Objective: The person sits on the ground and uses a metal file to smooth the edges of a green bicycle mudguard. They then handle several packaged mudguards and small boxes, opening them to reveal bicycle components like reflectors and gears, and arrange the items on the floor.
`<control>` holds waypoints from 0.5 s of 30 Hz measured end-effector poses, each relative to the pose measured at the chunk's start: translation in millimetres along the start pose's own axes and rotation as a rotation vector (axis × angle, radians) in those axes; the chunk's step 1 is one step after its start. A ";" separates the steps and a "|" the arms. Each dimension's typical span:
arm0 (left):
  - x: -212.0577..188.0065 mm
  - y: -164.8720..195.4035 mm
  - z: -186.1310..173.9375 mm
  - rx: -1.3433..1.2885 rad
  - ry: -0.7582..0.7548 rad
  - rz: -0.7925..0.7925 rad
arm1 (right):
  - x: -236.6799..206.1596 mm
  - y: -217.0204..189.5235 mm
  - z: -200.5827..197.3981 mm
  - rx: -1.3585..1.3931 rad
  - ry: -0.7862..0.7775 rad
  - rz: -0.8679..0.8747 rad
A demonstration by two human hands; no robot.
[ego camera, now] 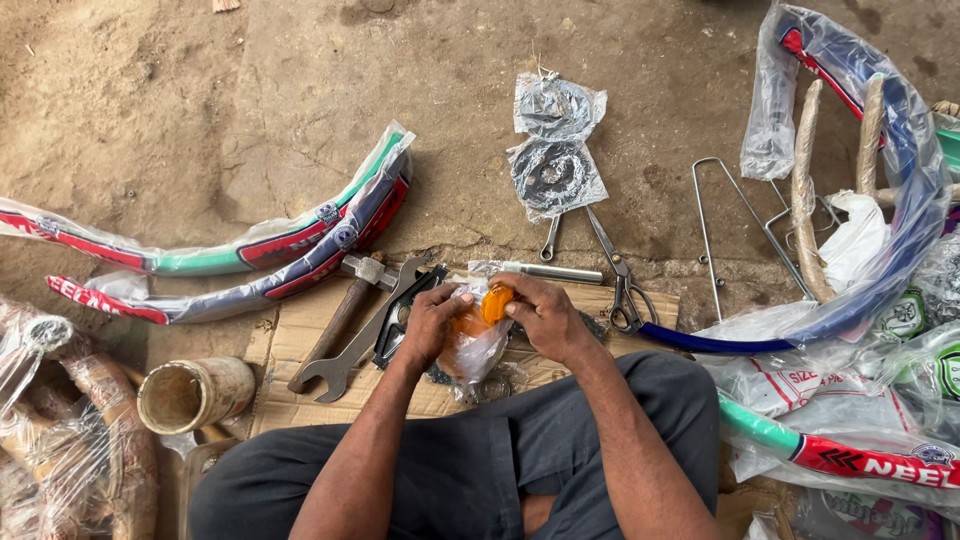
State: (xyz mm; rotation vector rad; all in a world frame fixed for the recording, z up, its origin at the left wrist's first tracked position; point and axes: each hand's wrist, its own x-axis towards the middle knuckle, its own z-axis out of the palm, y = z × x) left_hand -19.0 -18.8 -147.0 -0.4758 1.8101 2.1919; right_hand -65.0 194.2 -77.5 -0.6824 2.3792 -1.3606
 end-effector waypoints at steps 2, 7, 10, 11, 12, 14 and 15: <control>1.7 -3.3 -1.6 0.011 -0.006 0.023 | 1.4 3.7 -1.6 0.072 -0.048 0.093; -1.3 5.1 5.3 0.291 0.097 0.189 | 2.0 0.9 3.5 0.057 -0.080 0.067; -10.0 26.6 14.3 0.719 0.293 0.235 | 2.8 -4.7 12.8 0.202 0.010 0.489; -13.5 36.8 14.9 0.799 0.321 0.171 | 3.7 -5.8 14.3 0.314 0.056 0.450; -20.0 45.7 16.1 0.878 0.349 0.100 | 4.9 -6.5 15.6 0.425 0.098 0.413; -39.9 59.3 18.0 0.924 0.254 0.188 | 7.8 -6.2 15.2 0.559 0.220 0.380; -47.3 65.5 19.0 0.949 0.207 0.235 | 9.5 -5.1 13.4 0.582 0.308 0.381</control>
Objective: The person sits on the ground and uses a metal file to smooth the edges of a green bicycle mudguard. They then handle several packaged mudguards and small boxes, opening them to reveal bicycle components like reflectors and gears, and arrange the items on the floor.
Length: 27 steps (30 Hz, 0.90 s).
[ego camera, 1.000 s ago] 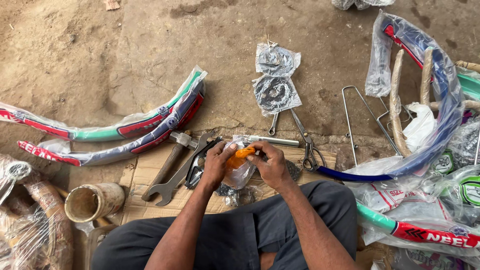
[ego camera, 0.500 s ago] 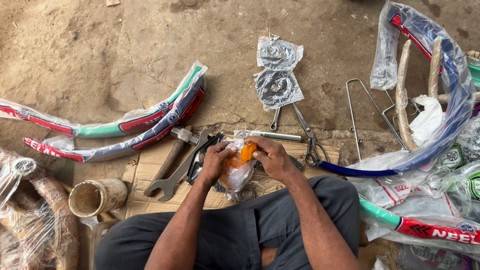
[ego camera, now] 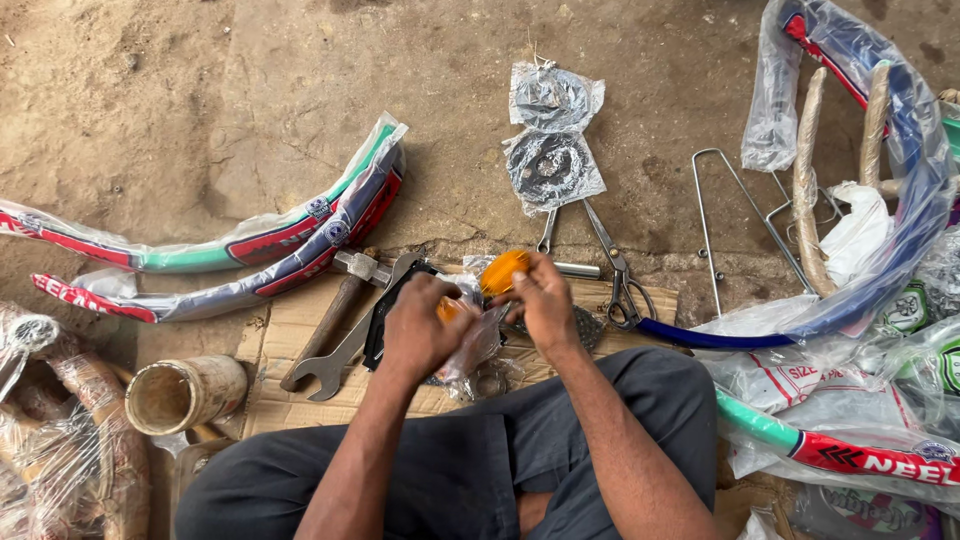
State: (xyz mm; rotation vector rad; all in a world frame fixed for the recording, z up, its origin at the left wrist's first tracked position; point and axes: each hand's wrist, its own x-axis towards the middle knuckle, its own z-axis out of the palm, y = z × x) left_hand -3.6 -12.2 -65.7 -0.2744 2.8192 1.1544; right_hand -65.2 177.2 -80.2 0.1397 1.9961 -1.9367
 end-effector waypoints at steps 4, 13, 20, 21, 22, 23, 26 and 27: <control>-13.6 12.7 -8.3 0.152 -0.009 0.136 | 10.0 -1.3 -13.5 0.153 0.121 -0.051; 3.3 -10.1 5.7 0.060 -0.097 -0.024 | 13.0 9.9 -28.5 -0.289 -0.019 -0.078; 5.3 -4.7 -5.3 -0.166 -0.093 0.033 | 9.5 6.1 -29.8 -0.155 -0.121 -0.258; 3.9 -3.6 -5.4 -0.175 -0.110 0.054 | 7.5 5.8 -29.9 -0.211 -0.135 -0.283; 3.4 -3.2 -5.1 -0.219 -0.104 0.048 | 5.5 5.9 -29.1 -0.267 -0.152 -0.304; 2.8 -3.4 -4.3 -0.262 -0.097 0.039 | 3.6 6.3 -27.7 -0.225 -0.174 -0.314; 5.5 -9.3 -3.1 -0.381 -0.092 0.050 | 2.0 7.7 -22.5 -0.139 -0.195 -0.331; 7.4 -11.8 -3.1 -0.420 -0.091 0.060 | 2.5 7.7 -21.5 -0.137 -0.173 -0.324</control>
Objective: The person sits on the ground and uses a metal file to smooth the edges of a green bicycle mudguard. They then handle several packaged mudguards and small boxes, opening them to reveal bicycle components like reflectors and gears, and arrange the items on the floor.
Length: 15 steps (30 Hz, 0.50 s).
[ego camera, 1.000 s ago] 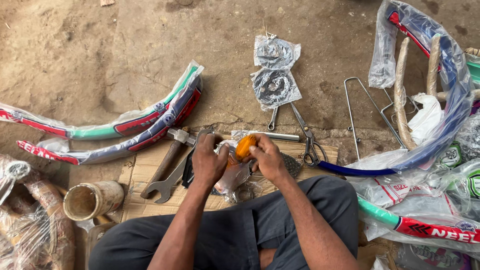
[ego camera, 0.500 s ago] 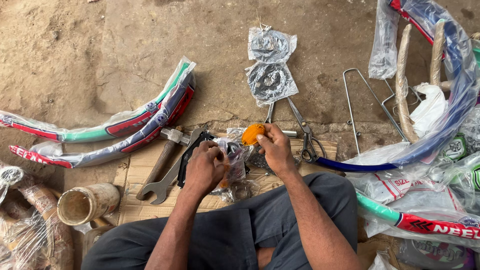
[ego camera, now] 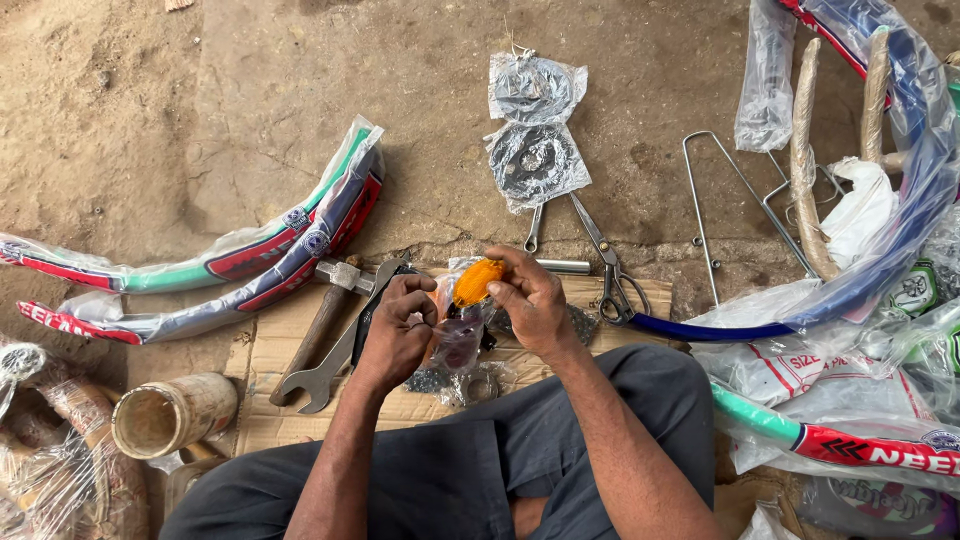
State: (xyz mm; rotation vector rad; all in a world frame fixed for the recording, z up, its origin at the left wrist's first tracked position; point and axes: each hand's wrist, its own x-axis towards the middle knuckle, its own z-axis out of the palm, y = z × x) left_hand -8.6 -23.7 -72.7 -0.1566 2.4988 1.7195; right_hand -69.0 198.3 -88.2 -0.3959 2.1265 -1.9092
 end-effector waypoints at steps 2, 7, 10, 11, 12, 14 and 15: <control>2.5 -4.0 -1.4 -0.002 0.002 -0.022 | 1.7 0.3 0.0 0.003 0.035 -0.014; 9.5 -7.8 -3.3 -0.133 -0.009 -0.137 | 3.8 0.6 -5.1 -0.118 -0.068 -0.193; 10.3 -9.2 -4.0 -0.178 0.002 -0.146 | 3.5 2.3 -0.6 -0.157 -0.028 -0.288; 10.4 -9.9 -4.3 -0.182 0.000 -0.140 | 4.2 3.0 2.9 -0.190 -0.050 -0.321; 10.2 -10.7 -4.8 -0.186 -0.001 -0.132 | 6.0 3.7 7.3 -0.224 -0.071 -0.356; 10.1 -12.7 -5.0 -0.156 -0.011 -0.124 | 5.7 3.2 13.9 -0.271 -0.116 -0.362; 9.7 -13.5 -4.8 -0.142 -0.017 -0.120 | 4.9 2.0 16.6 -0.285 -0.142 -0.333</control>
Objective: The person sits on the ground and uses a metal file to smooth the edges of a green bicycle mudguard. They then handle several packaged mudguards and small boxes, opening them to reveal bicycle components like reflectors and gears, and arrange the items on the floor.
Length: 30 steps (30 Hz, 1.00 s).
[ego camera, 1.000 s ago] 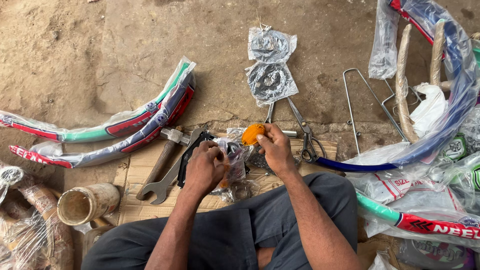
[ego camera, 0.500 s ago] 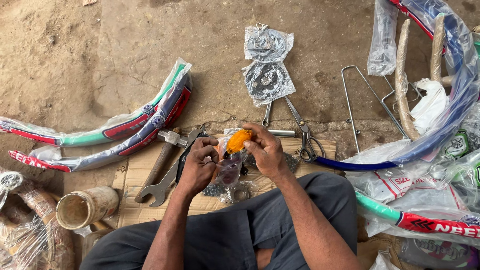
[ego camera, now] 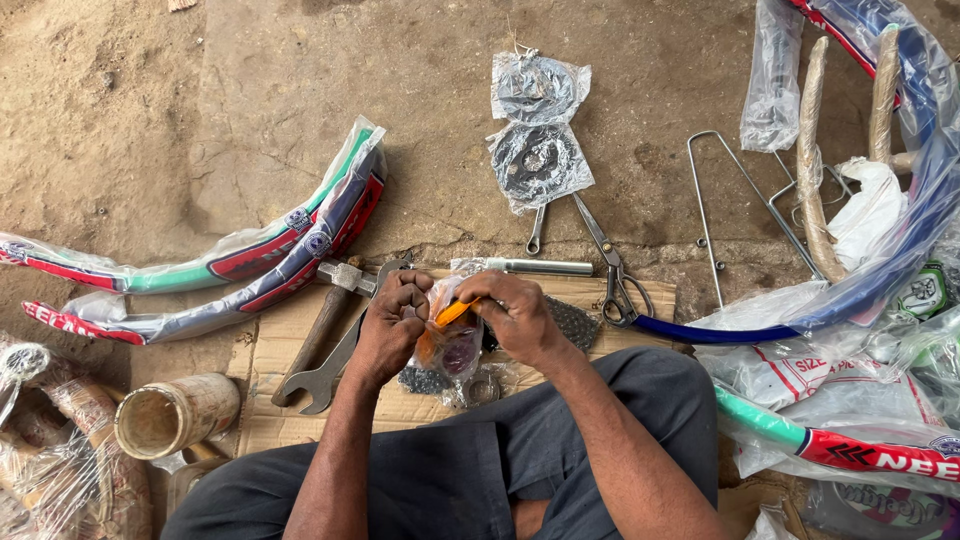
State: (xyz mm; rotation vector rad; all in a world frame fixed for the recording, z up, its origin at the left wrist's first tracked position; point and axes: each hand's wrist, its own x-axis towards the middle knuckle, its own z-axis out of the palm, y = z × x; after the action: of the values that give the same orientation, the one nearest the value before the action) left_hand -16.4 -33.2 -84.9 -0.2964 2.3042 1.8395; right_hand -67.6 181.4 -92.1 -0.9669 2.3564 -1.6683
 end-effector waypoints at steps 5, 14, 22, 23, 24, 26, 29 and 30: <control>-0.5 -4.1 2.4 0.017 0.046 0.087 | 2.7 -13.7 -1.4 -0.308 -0.075 0.026; 1.9 -3.6 4.4 0.106 0.085 0.089 | -2.6 -23.3 -5.1 -0.262 -0.093 0.150; -5.2 9.9 6.4 0.078 0.083 0.094 | -6.0 -11.1 30.5 -0.158 0.117 0.090; -5.6 10.2 7.0 0.173 0.110 0.156 | -6.9 -10.5 31.9 -0.143 0.112 0.113; -6.0 10.1 7.7 0.267 0.138 0.217 | -7.9 -9.8 32.0 -0.128 0.105 0.137; -6.0 8.8 7.7 0.242 0.113 0.232 | -9.0 -7.7 28.4 -0.113 0.067 0.149; -5.1 7.1 6.8 0.209 0.057 0.143 | -6.6 -3.1 18.7 -0.128 -0.045 0.097; -4.9 7.0 6.4 0.199 0.040 0.094 | -5.4 -2.0 15.8 -0.145 -0.101 0.068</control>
State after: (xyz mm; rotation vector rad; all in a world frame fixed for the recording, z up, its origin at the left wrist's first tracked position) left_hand -13.4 -25.2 -78.5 -0.2009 2.5449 1.6396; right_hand -55.7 171.0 -98.0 -0.9569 2.4416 -1.4068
